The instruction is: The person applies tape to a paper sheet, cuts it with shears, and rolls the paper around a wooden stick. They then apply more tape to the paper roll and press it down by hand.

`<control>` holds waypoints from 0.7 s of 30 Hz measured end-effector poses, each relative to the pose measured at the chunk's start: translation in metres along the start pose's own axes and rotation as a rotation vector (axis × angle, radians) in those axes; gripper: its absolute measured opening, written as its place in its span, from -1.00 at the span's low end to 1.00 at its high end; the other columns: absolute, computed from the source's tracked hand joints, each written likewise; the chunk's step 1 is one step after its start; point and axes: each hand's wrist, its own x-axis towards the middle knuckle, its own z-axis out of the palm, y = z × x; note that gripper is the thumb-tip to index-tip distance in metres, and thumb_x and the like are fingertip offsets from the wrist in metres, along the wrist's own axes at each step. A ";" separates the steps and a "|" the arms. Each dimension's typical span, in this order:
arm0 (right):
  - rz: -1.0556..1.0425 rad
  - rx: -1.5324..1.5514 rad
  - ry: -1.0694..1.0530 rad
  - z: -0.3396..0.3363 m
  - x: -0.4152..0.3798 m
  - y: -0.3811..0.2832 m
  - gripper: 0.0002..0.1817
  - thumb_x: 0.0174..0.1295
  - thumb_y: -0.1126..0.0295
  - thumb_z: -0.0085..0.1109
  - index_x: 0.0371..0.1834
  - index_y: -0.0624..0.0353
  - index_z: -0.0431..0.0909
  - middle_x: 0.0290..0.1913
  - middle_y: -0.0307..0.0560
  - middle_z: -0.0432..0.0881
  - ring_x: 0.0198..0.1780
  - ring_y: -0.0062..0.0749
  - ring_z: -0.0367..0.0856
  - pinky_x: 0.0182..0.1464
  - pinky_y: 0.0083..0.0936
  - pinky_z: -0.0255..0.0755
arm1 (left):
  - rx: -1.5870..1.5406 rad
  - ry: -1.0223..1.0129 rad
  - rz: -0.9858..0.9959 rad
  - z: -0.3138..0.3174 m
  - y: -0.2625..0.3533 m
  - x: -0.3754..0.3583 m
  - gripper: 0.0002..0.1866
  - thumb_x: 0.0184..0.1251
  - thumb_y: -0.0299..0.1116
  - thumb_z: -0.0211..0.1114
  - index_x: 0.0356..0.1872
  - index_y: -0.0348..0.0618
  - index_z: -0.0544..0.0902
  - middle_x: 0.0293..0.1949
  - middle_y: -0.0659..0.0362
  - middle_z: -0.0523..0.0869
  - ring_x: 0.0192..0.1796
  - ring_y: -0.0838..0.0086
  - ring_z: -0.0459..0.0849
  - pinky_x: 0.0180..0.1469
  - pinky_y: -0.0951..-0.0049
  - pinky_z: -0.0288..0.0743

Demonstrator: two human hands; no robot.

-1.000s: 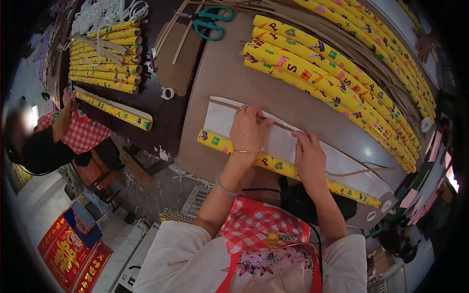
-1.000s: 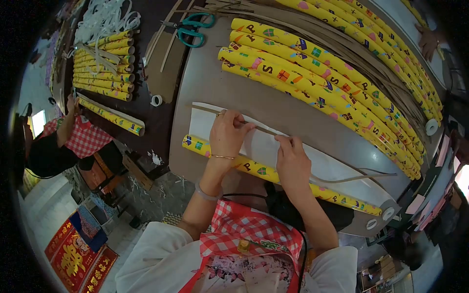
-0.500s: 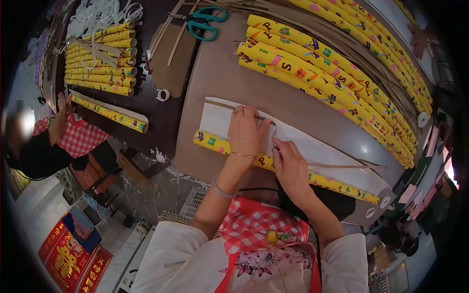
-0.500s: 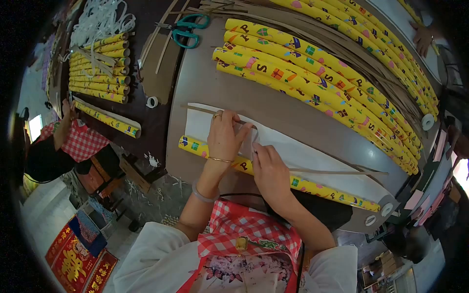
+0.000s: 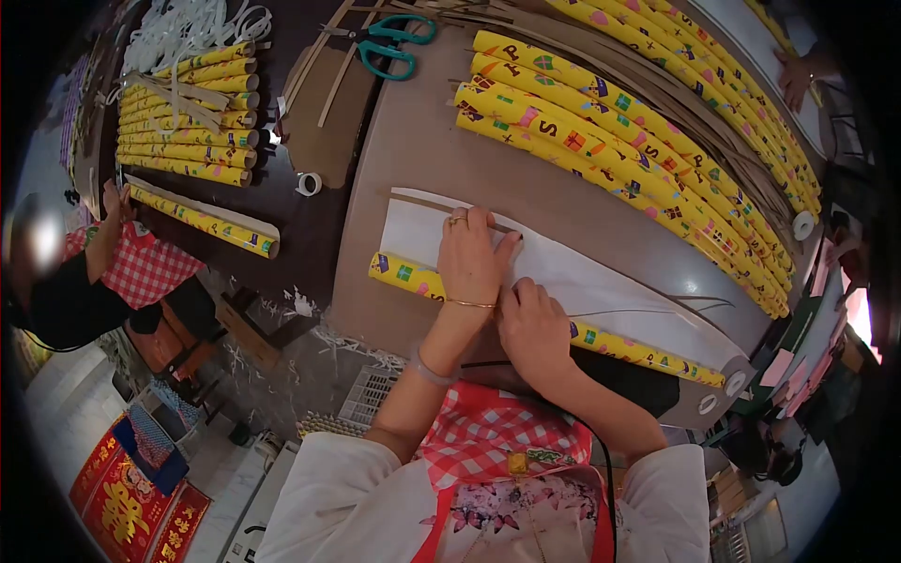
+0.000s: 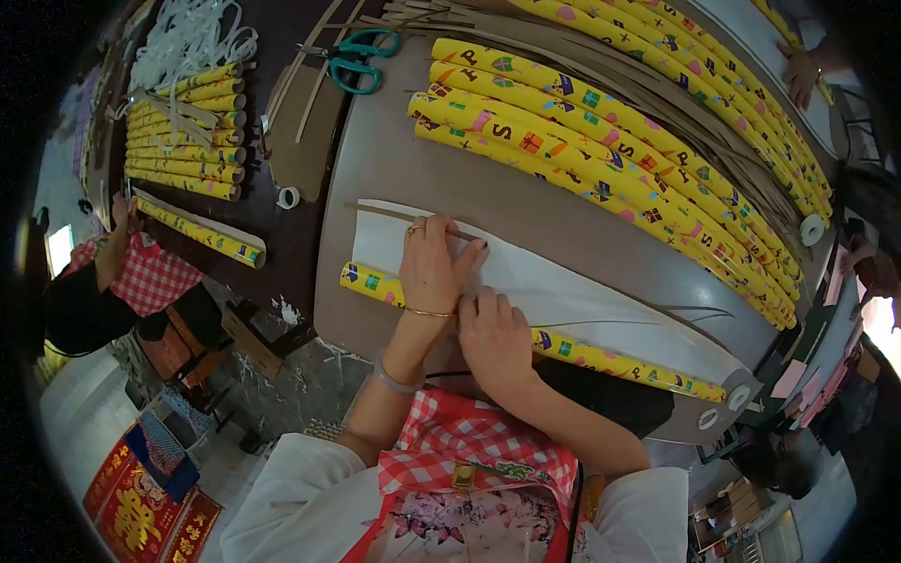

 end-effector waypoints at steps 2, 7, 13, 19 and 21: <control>-0.029 -0.071 -0.058 -0.004 -0.006 -0.010 -0.75 0.07 0.39 0.13 -0.19 0.23 0.51 -0.29 -0.08 0.43 -0.29 -0.30 0.52 -0.35 -0.42 0.48 | -0.011 0.013 0.009 0.001 -0.003 0.000 -0.61 0.00 -0.26 0.47 -0.25 -0.20 0.46 -0.29 0.06 0.52 -0.17 0.12 0.50 -0.13 0.21 0.42; -0.084 -0.081 -0.160 -0.019 -0.026 -0.035 -0.73 0.09 0.37 0.11 -0.17 0.28 0.49 -0.27 -0.05 0.42 -0.24 -0.28 0.51 -0.29 -0.43 0.47 | -0.033 0.033 0.036 -0.002 0.000 -0.001 -0.63 0.03 -0.26 0.46 -0.25 -0.20 0.48 -0.31 0.09 0.53 -0.20 0.16 0.50 -0.15 0.22 0.42; -0.109 -0.024 -0.072 -0.032 -0.021 -0.020 -0.78 0.12 0.42 0.10 -0.18 0.27 0.48 -0.17 0.03 0.43 -0.13 -0.19 0.50 -0.16 -0.40 0.46 | -0.019 0.034 0.044 -0.002 -0.004 -0.001 -0.63 0.06 -0.25 0.46 -0.24 -0.22 0.49 -0.31 0.09 0.53 -0.21 0.19 0.51 -0.17 0.24 0.43; -0.225 0.112 -0.036 -0.008 -0.015 -0.002 -0.71 0.05 0.47 0.10 -0.12 0.27 0.49 0.07 0.06 0.45 0.10 -0.15 0.46 0.11 -0.31 0.38 | -0.035 -0.071 0.065 -0.018 0.007 0.000 -0.45 -0.06 -0.08 0.53 -0.20 -0.24 0.49 -0.27 0.05 0.55 -0.17 0.14 0.51 -0.14 0.24 0.45; -0.292 0.049 0.045 -0.008 -0.013 -0.001 -0.70 0.02 0.46 0.13 -0.13 0.29 0.50 0.08 0.09 0.45 0.12 -0.14 0.44 0.17 -0.26 0.32 | 0.005 -0.088 0.075 -0.018 0.009 -0.001 -0.33 -0.16 0.07 0.51 -0.19 -0.28 0.46 -0.24 -0.02 0.52 -0.13 0.08 0.51 -0.10 0.22 0.45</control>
